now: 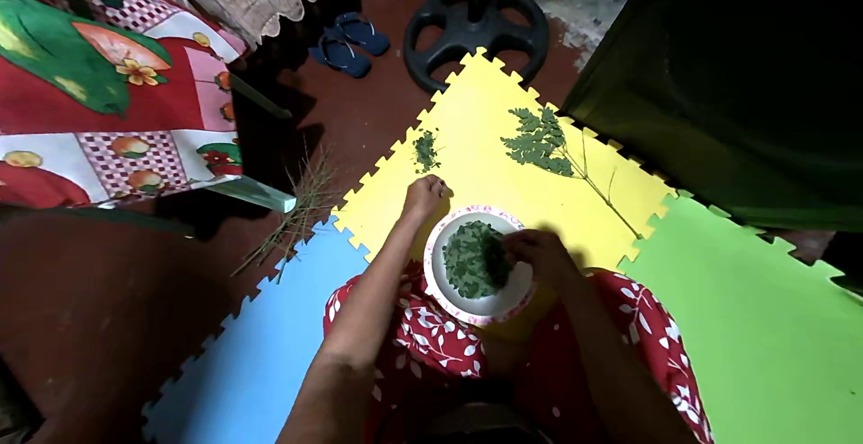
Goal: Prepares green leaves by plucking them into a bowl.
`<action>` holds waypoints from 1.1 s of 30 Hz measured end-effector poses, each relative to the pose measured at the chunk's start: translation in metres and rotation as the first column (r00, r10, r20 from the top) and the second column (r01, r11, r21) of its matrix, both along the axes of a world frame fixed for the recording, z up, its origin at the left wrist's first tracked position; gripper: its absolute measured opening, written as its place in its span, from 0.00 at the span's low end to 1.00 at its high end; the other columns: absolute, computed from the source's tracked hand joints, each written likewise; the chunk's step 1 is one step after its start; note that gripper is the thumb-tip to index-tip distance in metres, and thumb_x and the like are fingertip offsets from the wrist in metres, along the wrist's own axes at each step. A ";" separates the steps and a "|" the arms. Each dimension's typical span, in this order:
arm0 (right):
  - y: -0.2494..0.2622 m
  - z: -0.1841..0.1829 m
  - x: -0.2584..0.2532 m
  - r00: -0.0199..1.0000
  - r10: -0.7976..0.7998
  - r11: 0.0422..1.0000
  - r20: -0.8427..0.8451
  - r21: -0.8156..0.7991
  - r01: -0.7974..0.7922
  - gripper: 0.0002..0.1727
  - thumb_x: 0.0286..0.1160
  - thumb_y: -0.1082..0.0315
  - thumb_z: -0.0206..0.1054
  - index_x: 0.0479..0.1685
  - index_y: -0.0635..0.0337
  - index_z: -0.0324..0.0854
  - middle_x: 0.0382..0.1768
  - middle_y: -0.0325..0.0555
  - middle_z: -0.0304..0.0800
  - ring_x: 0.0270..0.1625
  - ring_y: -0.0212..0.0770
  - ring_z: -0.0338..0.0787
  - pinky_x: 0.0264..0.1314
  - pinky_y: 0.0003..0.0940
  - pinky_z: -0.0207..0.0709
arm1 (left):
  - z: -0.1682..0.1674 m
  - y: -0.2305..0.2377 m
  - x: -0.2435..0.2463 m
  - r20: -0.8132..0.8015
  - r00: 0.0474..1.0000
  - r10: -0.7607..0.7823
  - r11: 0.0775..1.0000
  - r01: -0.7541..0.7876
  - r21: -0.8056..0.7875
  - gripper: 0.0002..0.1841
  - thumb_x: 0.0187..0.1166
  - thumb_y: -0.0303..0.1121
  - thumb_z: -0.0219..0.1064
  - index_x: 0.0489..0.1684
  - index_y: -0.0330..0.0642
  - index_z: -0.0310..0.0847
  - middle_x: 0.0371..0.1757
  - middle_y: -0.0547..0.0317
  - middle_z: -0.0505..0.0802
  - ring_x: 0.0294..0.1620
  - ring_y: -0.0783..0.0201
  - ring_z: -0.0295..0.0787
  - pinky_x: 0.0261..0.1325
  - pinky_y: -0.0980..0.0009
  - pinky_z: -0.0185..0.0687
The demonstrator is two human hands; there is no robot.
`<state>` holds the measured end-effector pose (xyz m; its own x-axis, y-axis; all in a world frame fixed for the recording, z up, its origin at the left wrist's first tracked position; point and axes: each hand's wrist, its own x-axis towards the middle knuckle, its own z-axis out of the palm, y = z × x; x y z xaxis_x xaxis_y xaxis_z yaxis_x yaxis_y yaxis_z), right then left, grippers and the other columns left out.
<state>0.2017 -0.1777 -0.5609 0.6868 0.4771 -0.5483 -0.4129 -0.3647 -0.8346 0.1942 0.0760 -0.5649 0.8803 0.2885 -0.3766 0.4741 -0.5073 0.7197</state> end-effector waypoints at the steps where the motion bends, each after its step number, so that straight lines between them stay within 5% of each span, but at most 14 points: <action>1: 0.003 0.000 0.000 1.000 0.013 1.000 -0.019 -0.016 -0.013 0.13 0.85 0.78 0.59 0.61 0.77 0.81 0.53 0.55 0.88 0.44 0.31 0.90 0.53 0.27 0.85 | -0.007 0.011 0.016 -0.042 0.999 -0.002 0.995 0.006 0.096 0.18 0.93 0.29 0.49 0.58 0.22 0.82 0.52 0.29 0.90 0.57 0.37 0.88 0.67 0.42 0.77; 3: 0.006 -0.001 0.002 0.998 0.042 0.998 -0.046 -0.045 -0.044 0.15 0.86 0.78 0.57 0.64 0.76 0.80 0.59 0.59 0.88 0.50 0.35 0.91 0.59 0.29 0.84 | -0.021 0.027 0.043 -0.177 0.984 -0.019 0.960 0.068 0.273 0.21 0.94 0.33 0.48 0.63 0.23 0.81 0.63 0.25 0.87 0.69 0.30 0.82 0.71 0.34 0.72; 6: 0.006 -0.003 0.007 0.999 0.035 0.997 -0.030 -0.069 -0.037 0.14 0.85 0.78 0.58 0.63 0.76 0.81 0.61 0.62 0.87 0.55 0.39 0.91 0.63 0.31 0.83 | -0.035 0.031 0.067 -0.374 0.927 -0.032 0.882 0.203 0.426 0.22 0.87 0.36 0.61 0.71 0.27 0.79 0.81 0.27 0.74 0.86 0.26 0.60 0.77 0.20 0.52; 10: 0.011 -0.002 0.011 0.999 -0.048 0.998 -0.004 -0.047 0.048 0.13 0.84 0.79 0.59 0.61 0.75 0.83 0.56 0.59 0.89 0.46 0.35 0.91 0.56 0.29 0.85 | -0.029 0.024 0.051 -0.239 0.968 -0.074 0.853 0.185 0.488 0.15 0.79 0.25 0.68 0.60 0.27 0.86 0.79 0.28 0.76 0.88 0.25 0.55 0.79 0.19 0.47; 12: 0.011 0.001 0.009 0.995 -0.103 0.995 -0.011 -0.009 0.102 0.13 0.83 0.80 0.59 0.59 0.77 0.82 0.53 0.57 0.89 0.43 0.32 0.91 0.53 0.27 0.86 | -0.012 0.005 0.027 -0.069 0.983 -0.172 0.918 0.185 0.351 0.19 0.78 0.29 0.72 0.62 0.26 0.84 0.77 0.26 0.77 0.82 0.28 0.68 0.78 0.28 0.61; 14: 0.010 0.002 0.004 0.989 -0.145 0.989 -0.003 0.026 0.145 0.11 0.81 0.80 0.61 0.56 0.78 0.82 0.49 0.56 0.89 0.41 0.32 0.90 0.50 0.27 0.86 | 0.010 -0.027 -0.002 -0.012 0.968 -0.252 0.965 0.252 0.077 0.26 0.77 0.34 0.75 0.71 0.31 0.80 0.68 0.35 0.86 0.68 0.42 0.85 0.73 0.45 0.77; 17: 0.011 0.003 -0.005 0.979 -0.198 0.976 0.037 0.103 0.194 0.09 0.77 0.81 0.65 0.51 0.77 0.82 0.41 0.51 0.90 0.37 0.31 0.89 0.46 0.28 0.86 | 0.028 -0.071 -0.042 0.054 0.956 -0.288 0.936 0.293 -0.193 0.22 0.79 0.28 0.70 0.72 0.31 0.81 0.57 0.42 0.93 0.51 0.59 0.92 0.63 0.63 0.83; 22: 0.007 0.009 -0.025 0.958 -0.284 0.930 0.047 0.258 0.263 0.04 0.75 0.84 0.62 0.42 0.76 0.82 0.29 0.40 0.88 0.28 0.26 0.86 0.39 0.23 0.84 | 0.032 -0.103 -0.073 0.225 0.971 -0.083 0.978 0.123 -0.170 0.11 0.80 0.25 0.67 0.52 0.26 0.90 0.50 0.42 0.96 0.51 0.60 0.94 0.64 0.65 0.83; 27: -0.003 0.013 -0.032 0.972 -0.235 0.916 0.026 0.340 0.213 0.06 0.77 0.84 0.61 0.44 0.74 0.83 0.28 0.37 0.90 0.30 0.27 0.90 0.41 0.25 0.87 | 0.037 -0.107 -0.086 0.237 0.971 -0.007 0.966 0.068 -0.251 0.10 0.83 0.25 0.63 0.49 0.25 0.89 0.42 0.48 0.95 0.39 0.71 0.91 0.52 0.73 0.86; 33: -0.010 0.017 -0.026 0.957 -0.289 0.908 -0.018 0.312 0.280 0.06 0.77 0.85 0.61 0.44 0.73 0.83 0.28 0.38 0.89 0.29 0.29 0.89 0.40 0.25 0.87 | 0.041 -0.096 -0.094 0.167 0.985 0.042 0.971 -0.002 -0.238 0.11 0.84 0.25 0.63 0.50 0.25 0.87 0.39 0.50 0.94 0.37 0.71 0.90 0.50 0.73 0.86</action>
<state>0.1753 -0.1875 -0.5435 0.8314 0.4012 -0.3844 -0.4357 0.0415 -0.8992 0.1004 -0.0198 -0.5236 0.9315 0.2296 -0.2821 0.3440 -0.3044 0.8882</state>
